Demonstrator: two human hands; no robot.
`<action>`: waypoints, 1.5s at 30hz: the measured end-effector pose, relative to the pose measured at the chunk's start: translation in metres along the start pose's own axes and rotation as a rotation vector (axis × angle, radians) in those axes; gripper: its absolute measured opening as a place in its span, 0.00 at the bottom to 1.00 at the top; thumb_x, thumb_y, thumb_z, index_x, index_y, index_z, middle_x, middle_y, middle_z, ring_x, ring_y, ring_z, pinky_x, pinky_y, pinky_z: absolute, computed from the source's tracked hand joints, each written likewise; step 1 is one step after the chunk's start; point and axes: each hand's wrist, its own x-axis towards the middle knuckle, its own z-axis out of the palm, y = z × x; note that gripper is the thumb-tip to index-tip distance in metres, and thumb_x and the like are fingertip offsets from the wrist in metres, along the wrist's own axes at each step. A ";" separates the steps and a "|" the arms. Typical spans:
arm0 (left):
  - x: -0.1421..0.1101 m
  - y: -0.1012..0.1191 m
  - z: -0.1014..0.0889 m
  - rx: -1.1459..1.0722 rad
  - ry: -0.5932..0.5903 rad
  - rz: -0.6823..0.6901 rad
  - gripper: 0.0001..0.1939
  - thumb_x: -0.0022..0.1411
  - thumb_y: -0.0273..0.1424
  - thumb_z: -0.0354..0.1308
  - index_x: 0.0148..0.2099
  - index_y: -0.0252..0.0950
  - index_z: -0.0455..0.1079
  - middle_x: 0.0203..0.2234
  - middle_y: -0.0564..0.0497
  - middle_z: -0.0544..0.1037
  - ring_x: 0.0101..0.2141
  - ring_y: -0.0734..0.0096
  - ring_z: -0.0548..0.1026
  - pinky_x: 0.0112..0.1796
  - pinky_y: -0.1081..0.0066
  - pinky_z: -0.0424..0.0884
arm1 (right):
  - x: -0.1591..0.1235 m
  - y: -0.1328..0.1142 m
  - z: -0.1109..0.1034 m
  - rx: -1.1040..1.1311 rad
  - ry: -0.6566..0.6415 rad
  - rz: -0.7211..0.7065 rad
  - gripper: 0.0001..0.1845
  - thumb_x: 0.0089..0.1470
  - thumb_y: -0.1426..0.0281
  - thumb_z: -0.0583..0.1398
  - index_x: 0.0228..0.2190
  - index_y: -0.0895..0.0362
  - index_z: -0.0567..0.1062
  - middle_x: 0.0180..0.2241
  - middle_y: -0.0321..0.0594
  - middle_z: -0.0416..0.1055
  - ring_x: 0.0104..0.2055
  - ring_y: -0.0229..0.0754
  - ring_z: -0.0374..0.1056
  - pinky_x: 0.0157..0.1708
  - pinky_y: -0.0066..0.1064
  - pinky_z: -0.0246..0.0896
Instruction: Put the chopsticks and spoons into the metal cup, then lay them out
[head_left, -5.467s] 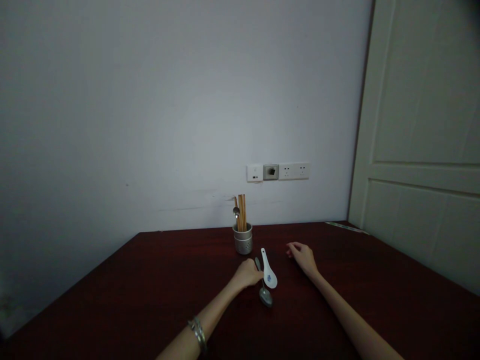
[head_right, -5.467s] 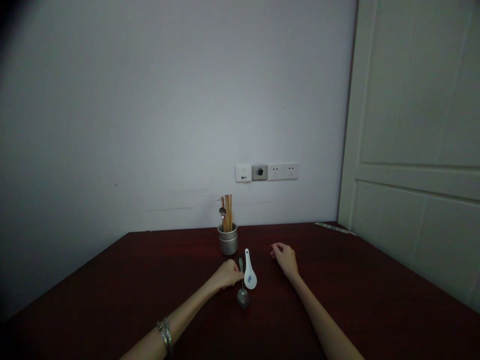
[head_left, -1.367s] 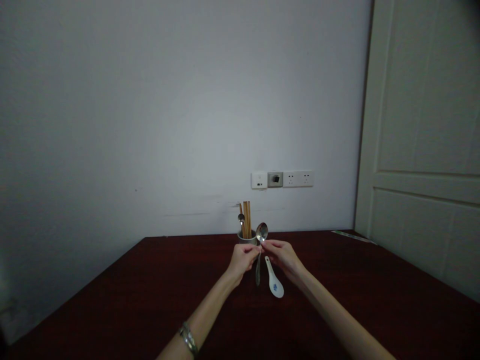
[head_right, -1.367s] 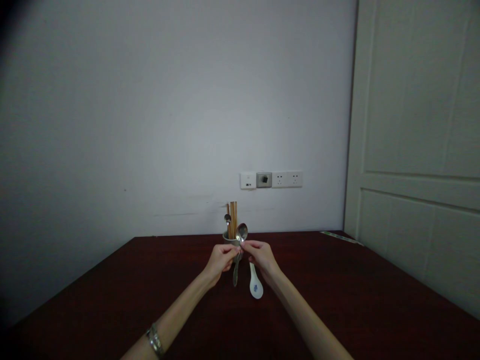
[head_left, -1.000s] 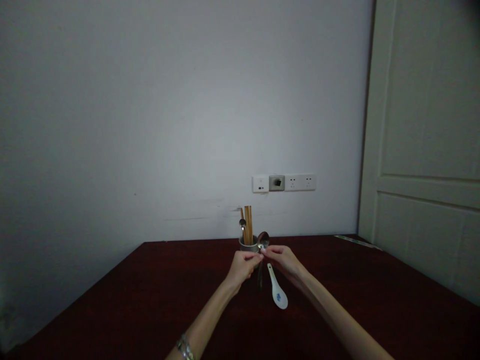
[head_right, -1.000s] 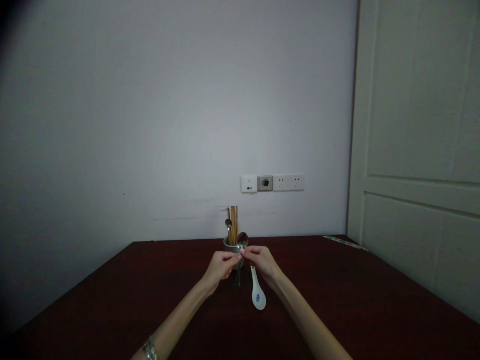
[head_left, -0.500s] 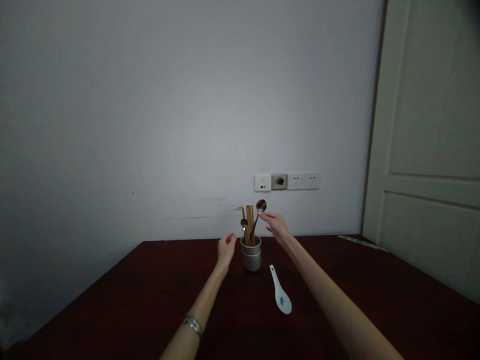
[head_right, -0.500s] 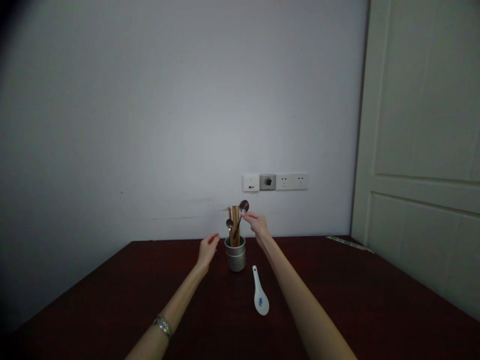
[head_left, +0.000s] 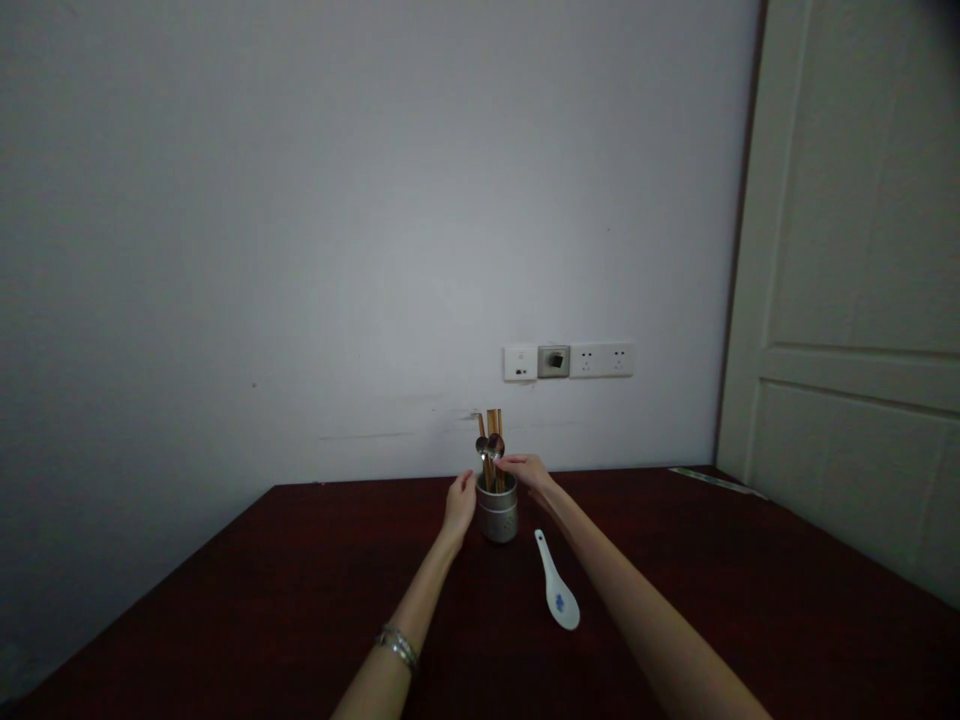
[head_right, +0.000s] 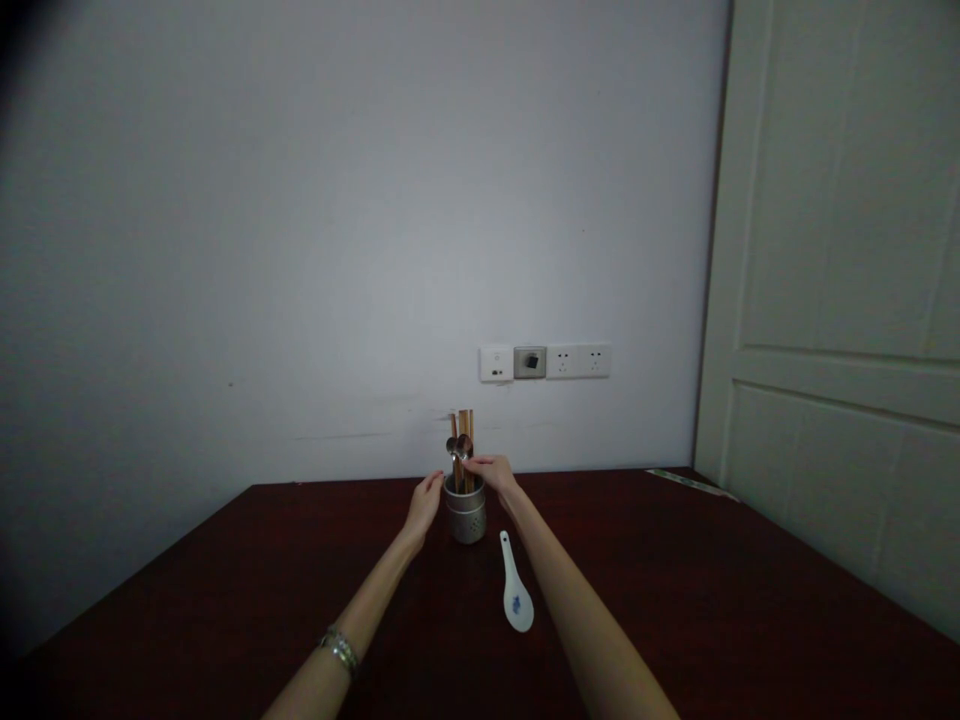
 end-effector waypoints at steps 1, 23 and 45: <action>0.000 0.000 0.001 -0.012 -0.007 -0.011 0.17 0.57 0.30 0.49 0.46 0.27 0.68 0.47 0.38 0.69 0.48 0.64 0.66 0.49 0.70 0.58 | 0.001 0.003 0.000 0.005 -0.002 0.001 0.16 0.28 0.62 0.66 0.21 0.61 0.78 0.23 0.42 0.74 0.29 0.41 0.67 0.30 0.30 0.59; -0.002 -0.009 0.006 -0.144 -0.143 0.055 0.17 0.58 0.33 0.47 0.43 0.31 0.71 0.43 0.43 0.73 0.45 0.64 0.69 0.48 0.68 0.59 | 0.007 0.025 0.004 -0.055 -0.073 0.010 0.10 0.28 0.67 0.66 0.18 0.60 0.78 0.19 0.38 0.73 0.25 0.37 0.66 0.29 0.27 0.58; -0.007 -0.005 0.008 -0.123 -0.118 0.049 0.17 0.59 0.29 0.44 0.46 0.29 0.69 0.45 0.42 0.71 0.47 0.66 0.68 0.49 0.69 0.58 | 0.005 0.014 -0.001 -0.275 0.005 0.025 0.06 0.26 0.69 0.67 0.12 0.57 0.76 0.15 0.37 0.71 0.26 0.42 0.68 0.25 0.26 0.55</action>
